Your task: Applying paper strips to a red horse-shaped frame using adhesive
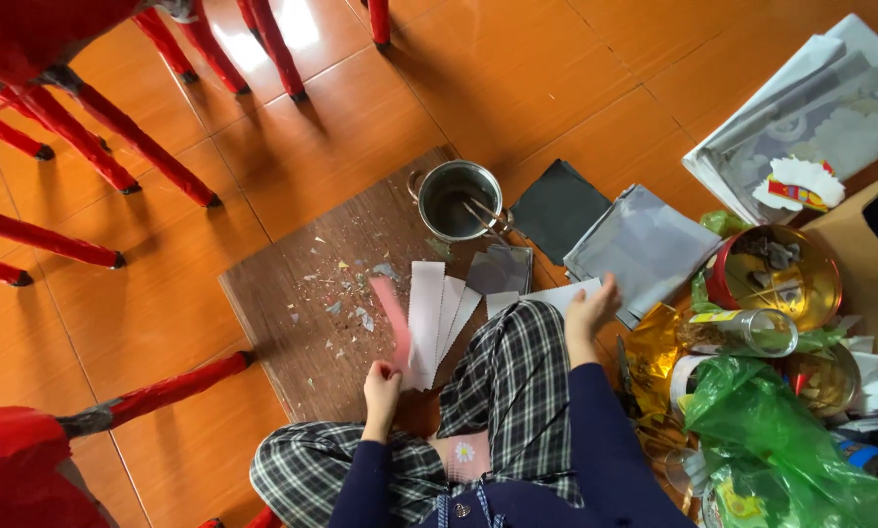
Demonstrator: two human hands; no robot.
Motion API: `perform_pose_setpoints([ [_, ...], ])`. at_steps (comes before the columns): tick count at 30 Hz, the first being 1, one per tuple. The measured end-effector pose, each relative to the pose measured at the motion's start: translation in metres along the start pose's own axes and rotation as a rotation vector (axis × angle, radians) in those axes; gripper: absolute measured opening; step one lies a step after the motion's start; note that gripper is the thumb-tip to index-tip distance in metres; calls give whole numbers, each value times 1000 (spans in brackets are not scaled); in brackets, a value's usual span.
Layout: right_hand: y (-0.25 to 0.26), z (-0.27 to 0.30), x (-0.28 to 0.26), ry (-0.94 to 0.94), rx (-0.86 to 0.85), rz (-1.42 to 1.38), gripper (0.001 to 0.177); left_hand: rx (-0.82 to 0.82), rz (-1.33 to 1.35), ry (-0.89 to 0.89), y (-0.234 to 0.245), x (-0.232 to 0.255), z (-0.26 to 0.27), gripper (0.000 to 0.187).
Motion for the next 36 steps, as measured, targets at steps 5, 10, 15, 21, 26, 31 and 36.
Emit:
perform_pose_setpoints([
  [5, 47, 113, -220, -319, -571, -1262, 34, -159, 701, 95, 1, 35, 49, 37],
  [10, 1, 230, -247, 71, -1400, -298, 79, -250, 1151, 244, -16, -4, 30, 54],
  [15, -88, 268, -194, 885, -1106, -27, 16, -127, 1158, 216, -27, -67, 0, 47],
  [21, -99, 79, -229, 900, -334, 263, 17, -40, 1138, 164, -24, -68, -8, 61],
  [26, -77, 8, -238, 910, -237, 583, 11, -25, 1076, 187, -21, -65, 1, 54],
  [31, -90, -8, -226, 765, -530, 597, 20, 34, 1038, 175, -15, -53, 4, 50],
  [36, -54, 2, -224, 590, -757, 461, 33, 51, 998, 226, -12, -53, 9, 51],
])
Point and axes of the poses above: each hand's wrist, its own z-axis away from the middle knuckle, its own y-axis out of the back of the hand, x = y × z, the point moved 5 cm from there along -z, towards the middle knuckle, and after that the axes turned 12 degrees about -x, right-handed, at the moved point
